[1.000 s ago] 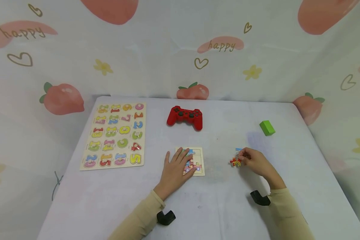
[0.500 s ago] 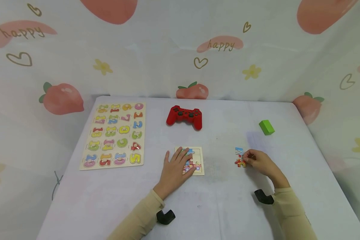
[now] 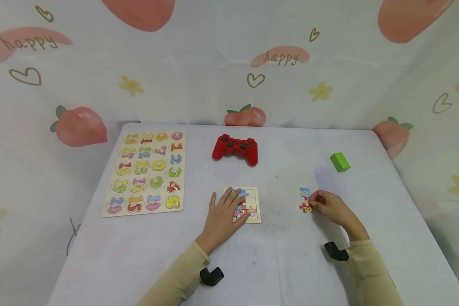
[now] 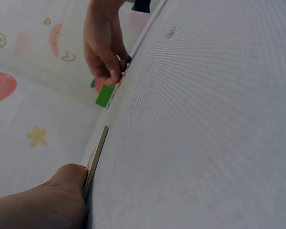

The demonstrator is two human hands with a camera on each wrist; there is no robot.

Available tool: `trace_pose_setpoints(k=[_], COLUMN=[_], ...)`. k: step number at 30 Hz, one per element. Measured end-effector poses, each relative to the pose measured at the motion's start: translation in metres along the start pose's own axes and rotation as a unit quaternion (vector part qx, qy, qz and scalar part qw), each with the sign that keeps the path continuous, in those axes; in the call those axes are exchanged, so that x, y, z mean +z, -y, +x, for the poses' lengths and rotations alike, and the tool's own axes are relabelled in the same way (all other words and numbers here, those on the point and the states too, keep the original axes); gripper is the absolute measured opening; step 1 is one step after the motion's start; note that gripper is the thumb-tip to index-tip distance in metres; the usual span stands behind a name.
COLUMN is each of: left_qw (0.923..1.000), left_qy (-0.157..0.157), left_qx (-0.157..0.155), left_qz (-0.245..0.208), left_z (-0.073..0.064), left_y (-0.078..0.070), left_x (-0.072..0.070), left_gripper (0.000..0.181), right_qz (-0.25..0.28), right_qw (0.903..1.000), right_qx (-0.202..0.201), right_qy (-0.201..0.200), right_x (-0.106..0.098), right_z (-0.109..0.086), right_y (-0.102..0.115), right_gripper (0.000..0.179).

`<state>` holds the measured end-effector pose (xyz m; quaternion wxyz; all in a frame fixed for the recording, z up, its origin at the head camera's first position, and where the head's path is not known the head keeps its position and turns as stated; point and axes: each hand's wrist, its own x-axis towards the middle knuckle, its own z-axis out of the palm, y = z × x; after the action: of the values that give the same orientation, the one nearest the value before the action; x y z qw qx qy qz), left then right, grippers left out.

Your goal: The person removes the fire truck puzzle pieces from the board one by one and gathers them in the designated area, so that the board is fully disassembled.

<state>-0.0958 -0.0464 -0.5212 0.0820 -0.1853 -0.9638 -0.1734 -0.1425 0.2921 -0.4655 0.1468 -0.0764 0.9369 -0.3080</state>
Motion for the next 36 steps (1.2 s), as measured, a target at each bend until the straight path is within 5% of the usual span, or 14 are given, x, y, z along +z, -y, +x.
trace_pose_setpoints(k=[8, 15, 24, 36], left_qw=[0.9999, 0.9999, 0.9998, 0.9999], left_qy=[-0.006, 0.003, -0.013, -0.005], left_qx=[0.006, 0.008, 0.014, 0.010], left_qz=[-0.015, -0.014, -0.001, -0.005], left_z=[0.000, 0.000, 0.000, 0.001], left_y=[0.002, 0.004, 0.005, 0.004], left_x=[0.001, 0.000, 0.003, 0.001], left_gripper=[0.047, 0.042, 0.042, 0.041], right_qz=[0.011, 0.014, -0.015, -0.036], right_qw=[0.9987, 0.9893, 0.9868, 0.9855], right_qx=[-0.041, -0.142, -0.161, -0.165], right_qy=[-0.029, -0.030, 0.011, -0.008], right_x=[0.002, 0.044, 0.094, 0.101], right_z=[-0.007, -0.005, 0.001, 0.001], right_y=[0.018, 0.070, 0.106, 0.111], right_gripper=[0.006, 0.008, 0.024, 0.022])
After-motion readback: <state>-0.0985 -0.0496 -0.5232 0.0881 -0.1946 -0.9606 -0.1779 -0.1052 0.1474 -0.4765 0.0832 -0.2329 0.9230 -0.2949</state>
